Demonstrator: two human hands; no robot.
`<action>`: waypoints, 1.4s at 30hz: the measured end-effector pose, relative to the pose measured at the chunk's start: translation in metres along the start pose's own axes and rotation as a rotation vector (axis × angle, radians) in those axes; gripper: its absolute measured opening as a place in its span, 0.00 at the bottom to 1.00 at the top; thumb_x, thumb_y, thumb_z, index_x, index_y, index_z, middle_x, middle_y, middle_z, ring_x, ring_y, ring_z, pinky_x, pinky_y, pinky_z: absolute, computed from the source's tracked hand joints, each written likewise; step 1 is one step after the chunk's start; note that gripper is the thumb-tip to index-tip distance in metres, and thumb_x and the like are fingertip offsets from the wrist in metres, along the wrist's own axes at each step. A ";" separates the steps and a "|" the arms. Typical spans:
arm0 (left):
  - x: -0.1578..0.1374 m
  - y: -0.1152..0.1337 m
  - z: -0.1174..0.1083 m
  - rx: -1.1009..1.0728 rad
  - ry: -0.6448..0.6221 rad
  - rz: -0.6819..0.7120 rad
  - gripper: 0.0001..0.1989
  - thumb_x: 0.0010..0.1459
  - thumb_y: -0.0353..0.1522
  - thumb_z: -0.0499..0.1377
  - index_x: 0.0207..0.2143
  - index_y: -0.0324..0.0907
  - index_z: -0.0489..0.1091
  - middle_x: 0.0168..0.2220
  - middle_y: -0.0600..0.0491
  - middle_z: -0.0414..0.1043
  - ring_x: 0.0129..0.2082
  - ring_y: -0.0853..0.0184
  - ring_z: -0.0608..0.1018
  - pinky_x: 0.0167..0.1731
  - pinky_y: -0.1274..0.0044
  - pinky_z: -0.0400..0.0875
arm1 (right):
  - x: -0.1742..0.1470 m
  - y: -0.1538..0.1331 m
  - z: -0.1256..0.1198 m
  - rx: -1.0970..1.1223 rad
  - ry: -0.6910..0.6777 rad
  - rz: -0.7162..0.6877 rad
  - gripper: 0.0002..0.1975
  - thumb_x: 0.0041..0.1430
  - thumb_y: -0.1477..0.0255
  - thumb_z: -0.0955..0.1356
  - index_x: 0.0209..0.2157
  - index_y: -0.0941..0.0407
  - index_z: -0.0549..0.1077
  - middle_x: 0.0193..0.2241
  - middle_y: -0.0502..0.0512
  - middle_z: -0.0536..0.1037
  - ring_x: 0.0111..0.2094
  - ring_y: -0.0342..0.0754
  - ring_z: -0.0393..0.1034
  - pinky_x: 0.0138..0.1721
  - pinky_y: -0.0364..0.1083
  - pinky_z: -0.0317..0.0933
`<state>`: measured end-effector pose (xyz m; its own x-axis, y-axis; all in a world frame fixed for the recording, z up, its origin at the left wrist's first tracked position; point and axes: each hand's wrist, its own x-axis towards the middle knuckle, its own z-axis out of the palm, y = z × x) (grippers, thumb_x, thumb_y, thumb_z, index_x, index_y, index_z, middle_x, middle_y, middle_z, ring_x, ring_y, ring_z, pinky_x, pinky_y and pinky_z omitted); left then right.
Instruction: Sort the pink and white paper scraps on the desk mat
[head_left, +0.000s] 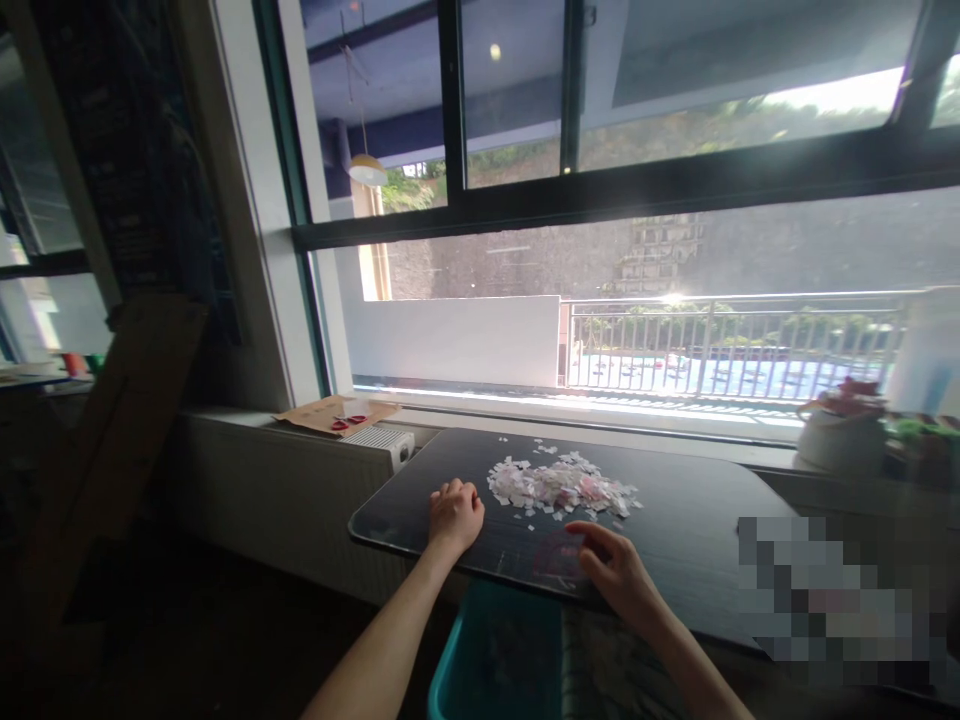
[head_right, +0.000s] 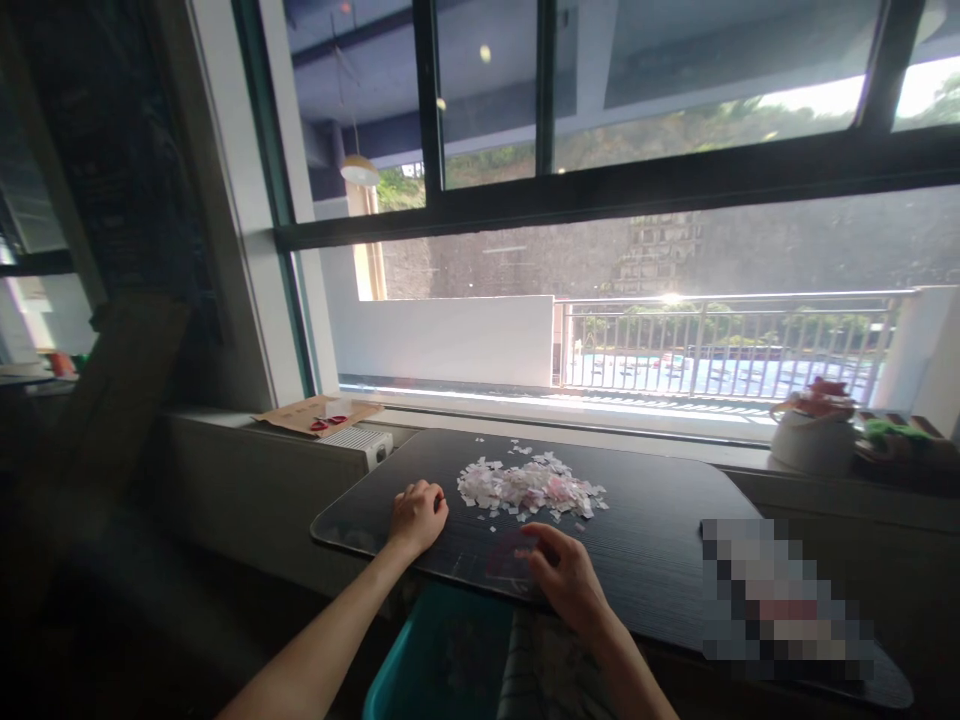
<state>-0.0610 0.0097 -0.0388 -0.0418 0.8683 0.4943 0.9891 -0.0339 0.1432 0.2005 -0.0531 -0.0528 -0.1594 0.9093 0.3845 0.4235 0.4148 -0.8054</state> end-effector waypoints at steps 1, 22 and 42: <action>0.000 0.000 0.000 -0.003 -0.003 0.003 0.07 0.55 0.32 0.52 0.31 0.42 0.69 0.36 0.49 0.70 0.39 0.62 0.70 0.41 0.70 0.60 | 0.003 0.006 -0.006 0.001 0.071 0.020 0.20 0.51 0.70 0.61 0.44 0.60 0.73 0.21 0.47 0.67 0.23 0.42 0.59 0.26 0.41 0.55; 0.003 -0.002 -0.003 0.051 -0.028 0.040 0.09 0.56 0.32 0.50 0.31 0.42 0.69 0.35 0.49 0.70 0.39 0.60 0.71 0.39 0.69 0.62 | 0.004 0.022 -0.042 -0.285 0.190 0.018 0.22 0.52 0.70 0.60 0.48 0.57 0.73 0.22 0.49 0.74 0.23 0.44 0.65 0.29 0.42 0.59; 0.002 -0.003 0.000 0.029 -0.014 0.032 0.08 0.55 0.32 0.51 0.31 0.42 0.69 0.35 0.49 0.70 0.39 0.61 0.71 0.39 0.70 0.61 | 0.011 0.016 -0.032 -0.228 0.181 0.043 0.19 0.49 0.69 0.62 0.42 0.56 0.77 0.18 0.46 0.69 0.20 0.42 0.61 0.25 0.41 0.55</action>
<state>-0.0640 0.0116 -0.0380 -0.0087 0.8739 0.4861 0.9936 -0.0470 0.1023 0.2339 -0.0372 -0.0466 0.0154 0.8963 0.4431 0.6195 0.3393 -0.7079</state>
